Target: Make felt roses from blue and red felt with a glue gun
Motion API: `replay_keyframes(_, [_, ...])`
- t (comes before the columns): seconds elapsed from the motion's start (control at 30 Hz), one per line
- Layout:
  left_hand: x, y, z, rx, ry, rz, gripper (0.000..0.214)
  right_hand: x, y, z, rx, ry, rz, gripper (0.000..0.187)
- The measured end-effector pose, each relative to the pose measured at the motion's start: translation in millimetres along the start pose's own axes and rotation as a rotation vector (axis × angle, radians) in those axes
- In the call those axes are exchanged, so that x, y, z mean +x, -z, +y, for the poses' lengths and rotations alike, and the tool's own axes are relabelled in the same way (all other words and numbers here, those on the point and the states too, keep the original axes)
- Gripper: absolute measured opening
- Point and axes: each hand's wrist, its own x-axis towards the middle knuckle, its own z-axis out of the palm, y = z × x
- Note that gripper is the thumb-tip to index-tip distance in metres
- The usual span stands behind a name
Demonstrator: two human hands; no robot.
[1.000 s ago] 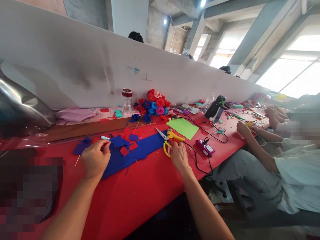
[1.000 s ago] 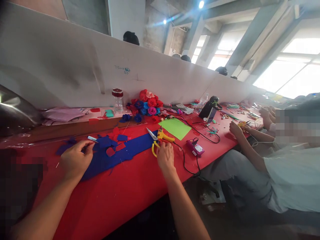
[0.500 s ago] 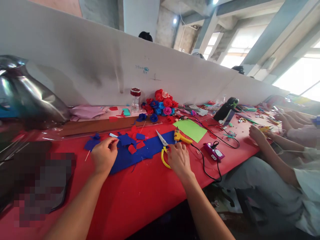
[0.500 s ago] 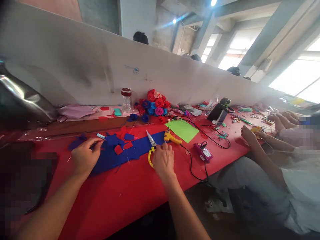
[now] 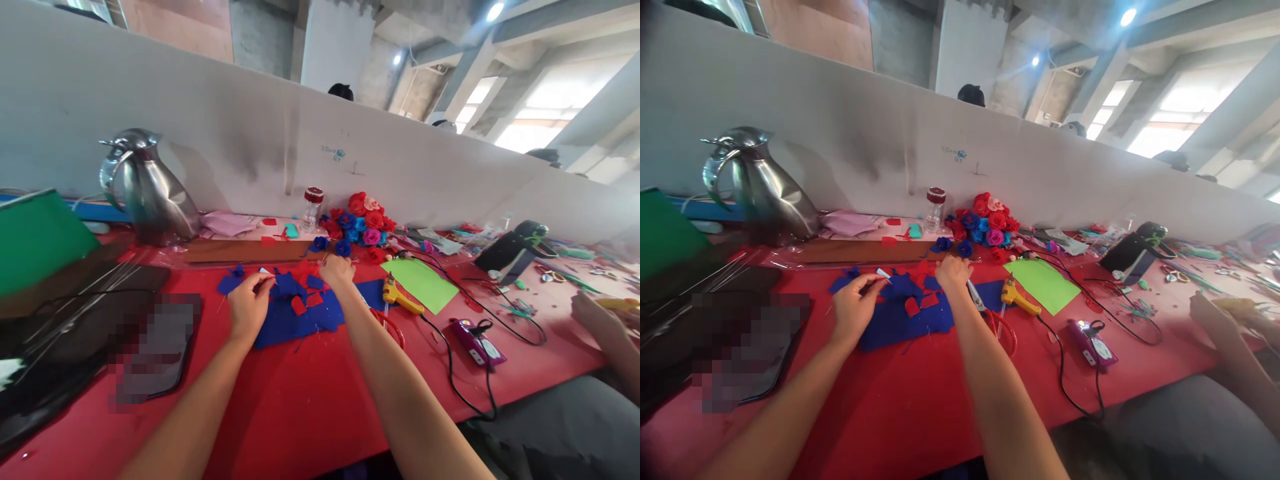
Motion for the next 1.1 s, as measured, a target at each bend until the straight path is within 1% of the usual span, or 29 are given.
replay_keyframes(0.03, [0.6,-0.1,0.4,-0.04,0.041,-0.005,0.018,2.3,-2.5,0.0,0.005,-0.034,0.002,0.032])
replay_keyframes(0.1, [1.3,0.1,1.3,-0.104,0.082,-0.017,0.018,5.5,-7.0,-1.2,0.032,-0.086,0.002,0.026])
replay_keyframes(0.2, [0.5,0.8,2.5,-0.151,0.066,-0.017,0.018,8.7,-9.4,-5.3,0.12,-0.134,0.021,0.017])
replay_keyframes(0.3, [-0.6,0.5,3.2,-0.196,0.059,-0.012,0.016,8.7,-3.3,-10.3,0.285,-0.113,0.075,0.02])
replay_keyframes(0.37, [-0.6,-0.2,4.3,-0.287,0.111,-0.018,0.014,3.1,3.2,-13.5,0.428,-0.057,0.105,0.027])
replay_keyframes(0.43, [-0.1,-0.4,6.9,-0.464,0.224,-0.048,0.015,-9.7,7.6,-15.5,0.554,0.01,0.1,0.031])
replay_keyframes(0.47, [0.0,0.0,9.0,-0.577,0.3,-0.076,0.016,-18.6,8.0,-15.8,0.617,0.047,0.076,0.031])
replay_keyframes(0.53, [-0.6,2.0,14.8,-0.804,0.474,-0.155,0.02,-39.8,4.3,-14.7,0.749,0.129,-0.005,0.028])
replay_keyframes(0.6, [-2.4,5.2,21.8,-0.974,0.632,-0.237,0.022,-60.9,-3.9,-12.1,1.021,0.257,-0.144,0.023])
replay_keyframes(0.67, [-5.0,8.5,28.9,-1.071,0.709,-0.291,0.02,-77.4,-13.6,-9.3,1.098,0.346,-0.207,0.018])
replay_keyframes(0.77, [-8.0,11.7,37.2,-1.124,0.725,-0.326,0.015,-90.0,-23.6,-6.9,1.016,0.426,-0.237,0.014])
replay_keyframes(0.87, [-8.2,12.8,41.6,-1.122,0.76,-0.323,0.01,-92.4,-24.4,-5.6,0.966,0.446,-0.251,0.015])
replay_keyframes(0.93, [-7.6,12.8,42.8,-1.107,0.787,-0.294,0.009,-92.4,-21.3,-5.1,1.001,0.43,-0.257,0.013])
replay_keyframes(1.0, [-7.3,12.2,42.8,-1.089,0.794,-0.253,0.01,-92.9,-18.0,-5.4,1.091,0.389,-0.27,0.013])
replay_keyframes(1.1, [-9.0,9.4,41.7,-1.05,0.789,-0.222,0.012,-94.9,-16.6,-7.8,1.214,0.309,-0.275,0.018])
